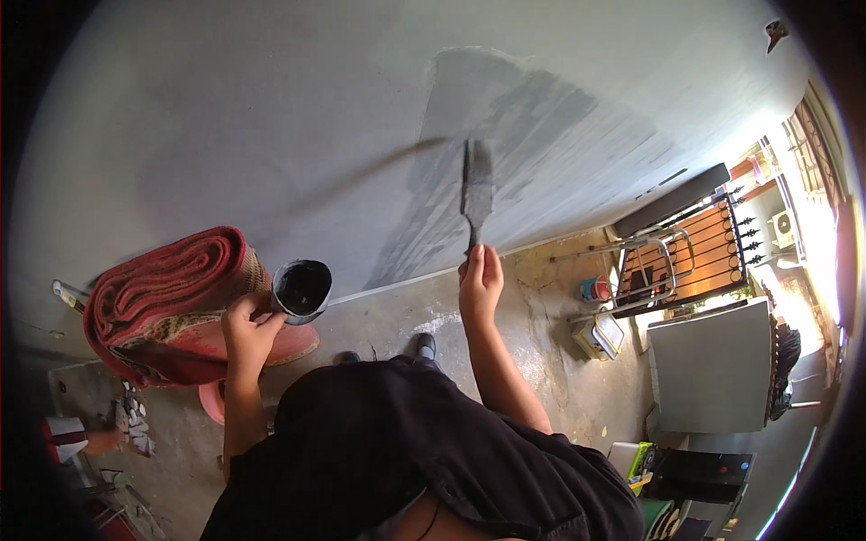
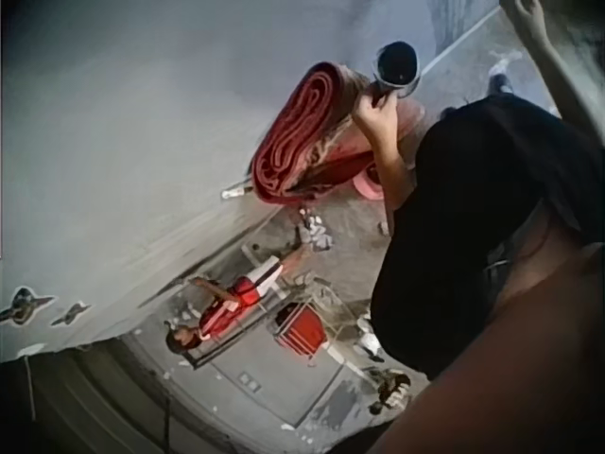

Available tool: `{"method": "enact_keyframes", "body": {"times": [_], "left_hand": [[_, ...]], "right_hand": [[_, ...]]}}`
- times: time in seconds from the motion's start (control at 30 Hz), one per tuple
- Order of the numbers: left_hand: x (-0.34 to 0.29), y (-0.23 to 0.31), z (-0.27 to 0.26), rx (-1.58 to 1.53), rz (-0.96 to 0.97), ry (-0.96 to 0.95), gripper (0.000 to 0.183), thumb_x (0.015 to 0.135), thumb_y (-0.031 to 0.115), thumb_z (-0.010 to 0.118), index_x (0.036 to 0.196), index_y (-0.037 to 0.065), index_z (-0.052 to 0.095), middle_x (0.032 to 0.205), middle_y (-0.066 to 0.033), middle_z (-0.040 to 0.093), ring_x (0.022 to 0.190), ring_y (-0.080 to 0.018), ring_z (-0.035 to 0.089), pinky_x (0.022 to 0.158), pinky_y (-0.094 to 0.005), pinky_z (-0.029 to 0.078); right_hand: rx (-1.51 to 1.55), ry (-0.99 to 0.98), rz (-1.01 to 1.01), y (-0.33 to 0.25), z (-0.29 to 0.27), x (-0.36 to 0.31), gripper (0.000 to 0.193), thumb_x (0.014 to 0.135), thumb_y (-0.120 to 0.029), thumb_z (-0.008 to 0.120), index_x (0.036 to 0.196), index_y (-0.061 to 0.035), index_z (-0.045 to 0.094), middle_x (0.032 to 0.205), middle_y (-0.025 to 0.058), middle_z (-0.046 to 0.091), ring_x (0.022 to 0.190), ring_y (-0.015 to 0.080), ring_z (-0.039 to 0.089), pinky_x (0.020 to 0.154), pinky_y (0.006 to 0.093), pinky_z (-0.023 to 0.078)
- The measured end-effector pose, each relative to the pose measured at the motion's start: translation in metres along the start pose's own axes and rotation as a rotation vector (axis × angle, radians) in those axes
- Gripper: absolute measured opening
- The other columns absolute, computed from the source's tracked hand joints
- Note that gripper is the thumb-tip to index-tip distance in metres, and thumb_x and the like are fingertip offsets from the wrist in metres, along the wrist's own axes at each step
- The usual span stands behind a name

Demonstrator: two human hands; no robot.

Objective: Painting a wall with a brush and paint container.

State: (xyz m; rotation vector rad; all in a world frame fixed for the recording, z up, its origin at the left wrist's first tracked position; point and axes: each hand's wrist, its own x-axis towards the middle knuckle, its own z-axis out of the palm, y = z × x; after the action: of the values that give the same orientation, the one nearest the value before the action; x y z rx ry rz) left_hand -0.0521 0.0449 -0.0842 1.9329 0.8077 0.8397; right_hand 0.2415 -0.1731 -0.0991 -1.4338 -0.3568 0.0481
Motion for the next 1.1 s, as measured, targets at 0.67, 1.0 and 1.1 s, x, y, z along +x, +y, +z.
{"method": "enact_keyframes", "body": {"times": [0.67, 1.0, 1.1], "left_hand": [[-0.018, -0.023, -0.016, -0.083, -0.038, 0.042, 0.022, 0.073, 0.0, 0.079, 0.094, -0.002, 0.071, 0.086, -0.0092, 0.072, 0.078, -0.0145, 0.067, 0.07, -0.0299, 0.054], [-0.016, -0.006, -0.016, -0.094, 0.021, 0.013, 0.021, 0.074, -0.002, 0.079, 0.094, -0.002, 0.071, 0.085, -0.0065, 0.071, 0.077, -0.0119, 0.066, 0.068, -0.0263, 0.053], [-0.024, -0.016, -0.023, -0.146, -0.07, 0.033, 0.024, 0.075, -0.002, 0.079, 0.097, -0.001, 0.071, 0.086, -0.0058, 0.071, 0.078, -0.0104, 0.065, 0.068, -0.0259, 0.053]], "right_hand": [[-0.084, 0.099, -0.207, -0.037, 0.025, 0.035, 0.032, 0.107, -0.03, 0.05, 0.084, -0.0089, 0.052, 0.071, -0.0058, 0.043, 0.057, 0.0029, 0.037, 0.05, 0.0202, 0.032], [-0.202, -0.06, 0.005, 0.0, 0.025, 0.043, 0.038, 0.107, -0.032, 0.048, 0.081, -0.0049, 0.05, 0.064, -0.0032, 0.043, 0.058, 0.006, 0.04, 0.052, 0.0251, 0.033], [-0.415, -0.036, -0.048, 0.029, 0.003, 0.008, 0.038, 0.107, -0.032, 0.048, 0.081, -0.0047, 0.051, 0.064, -0.0031, 0.043, 0.059, 0.0053, 0.04, 0.052, 0.0249, 0.033]]}}
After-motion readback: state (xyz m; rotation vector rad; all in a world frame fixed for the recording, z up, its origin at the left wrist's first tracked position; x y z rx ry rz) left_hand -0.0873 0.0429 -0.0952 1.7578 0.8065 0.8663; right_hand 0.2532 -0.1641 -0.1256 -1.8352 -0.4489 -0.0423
